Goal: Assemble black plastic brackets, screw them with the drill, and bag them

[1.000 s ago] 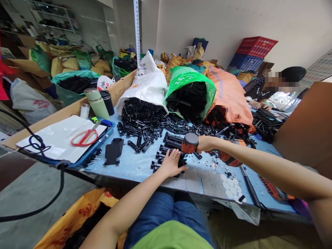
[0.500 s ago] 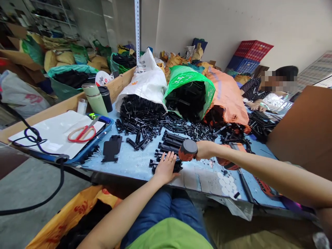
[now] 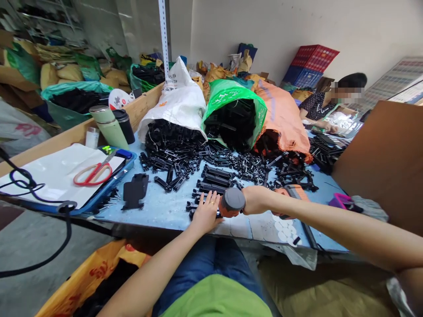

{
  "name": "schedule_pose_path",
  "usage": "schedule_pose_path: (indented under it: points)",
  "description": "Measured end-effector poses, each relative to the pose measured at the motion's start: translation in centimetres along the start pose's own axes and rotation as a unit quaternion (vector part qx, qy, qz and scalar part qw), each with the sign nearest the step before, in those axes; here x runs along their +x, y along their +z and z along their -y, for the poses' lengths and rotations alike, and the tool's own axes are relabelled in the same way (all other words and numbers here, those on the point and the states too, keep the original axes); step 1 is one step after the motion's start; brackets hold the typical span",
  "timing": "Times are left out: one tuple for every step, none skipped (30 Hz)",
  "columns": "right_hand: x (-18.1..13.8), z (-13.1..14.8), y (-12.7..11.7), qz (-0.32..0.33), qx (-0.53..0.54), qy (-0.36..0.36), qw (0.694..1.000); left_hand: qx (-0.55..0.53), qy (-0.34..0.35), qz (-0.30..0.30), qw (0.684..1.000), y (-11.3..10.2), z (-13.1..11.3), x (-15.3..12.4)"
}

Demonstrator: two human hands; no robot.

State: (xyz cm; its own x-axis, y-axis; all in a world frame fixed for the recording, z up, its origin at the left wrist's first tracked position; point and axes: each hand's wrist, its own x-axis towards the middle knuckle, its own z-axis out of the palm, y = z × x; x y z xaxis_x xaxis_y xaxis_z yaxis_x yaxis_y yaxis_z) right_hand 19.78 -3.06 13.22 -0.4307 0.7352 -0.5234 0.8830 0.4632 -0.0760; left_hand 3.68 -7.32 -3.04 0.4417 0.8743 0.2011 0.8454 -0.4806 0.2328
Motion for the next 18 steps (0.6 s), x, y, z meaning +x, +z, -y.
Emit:
schedule_pose_path:
  points:
    - [-0.3,-0.3,0.5,-0.006,-0.001,0.012,1.0,0.003,0.0,0.003,1.0,0.1,0.0,0.0]
    - [-0.8,-0.8,1.0,-0.014,-0.003,0.021,1.0,0.008,-0.001,0.005,1.0,0.1,-0.1,0.1]
    - [-1.4,-1.6,1.6,-0.024,0.009,0.024,0.999,0.015,-0.001,0.005,1.0,0.3,-0.1,0.2]
    - [-2.1,-2.5,2.2,-0.035,0.051,0.023,0.998,0.023,0.0,0.005,1.0,0.4,-0.1,0.2]
    - [-2.9,-3.7,2.9,-0.041,0.11,0.024,0.993,0.031,0.001,0.005,1.0,0.5,-0.1,0.3]
    - [-3.6,-5.2,3.5,-0.047,0.177,0.034,0.983,0.038,0.003,0.006,0.999,0.6,-0.1,0.4]
    - [-4.3,-7.1,4.2,-0.057,0.242,0.057,0.967,0.043,0.005,0.008,0.999,0.6,-0.1,0.4]
    - [-4.9,-9.2,4.7,-0.072,0.299,0.094,0.947,0.048,0.007,0.011,0.999,0.6,-0.1,0.5]
    - [-5.5,-11.5,5.2,-0.096,0.342,0.139,0.924,0.053,0.01,0.016,0.998,0.7,-0.1,0.6]
    - [-6.1,-14.1,5.6,-0.13,0.371,0.187,0.9,0.058,0.011,0.02,0.998,0.6,-0.2,0.6]
    - [-6.6,-16.7,5.8,-0.17,0.389,0.237,0.874,0.064,0.01,0.023,0.998,0.6,-0.2,0.6]
    - [-7.1,-19.3,6.0,-0.207,0.402,0.289,0.844,0.07,0.01,0.025,0.997,0.6,-0.3,0.6]
    - [-7.7,-21.7,6.1,-0.234,0.412,0.338,0.813,0.076,0.01,0.025,0.997,0.5,-0.3,0.6]
    - [-8.2,-23.9,6.1,-0.252,0.419,0.38,0.786,0.081,0.01,0.024,0.996,0.5,-0.3,0.6]
    - [-8.7,-25.8,6.2,-0.262,0.423,0.412,0.763,0.085,0.011,0.022,0.996,0.6,-0.3,0.6]
    - [-9.1,-27.3,6.3,-0.264,0.426,0.434,0.748,0.089,0.013,0.02,0.996,0.6,-0.3,0.6]
    - [-9.4,-28.4,6.5,-0.265,0.428,0.448,0.739,0.091,0.015,0.019,0.996,0.7,-0.3,0.6]
    - [-9.6,-29.2,6.7,-0.263,0.429,0.457,0.734,0.093,0.017,0.019,0.995,0.7,-0.3,0.6]
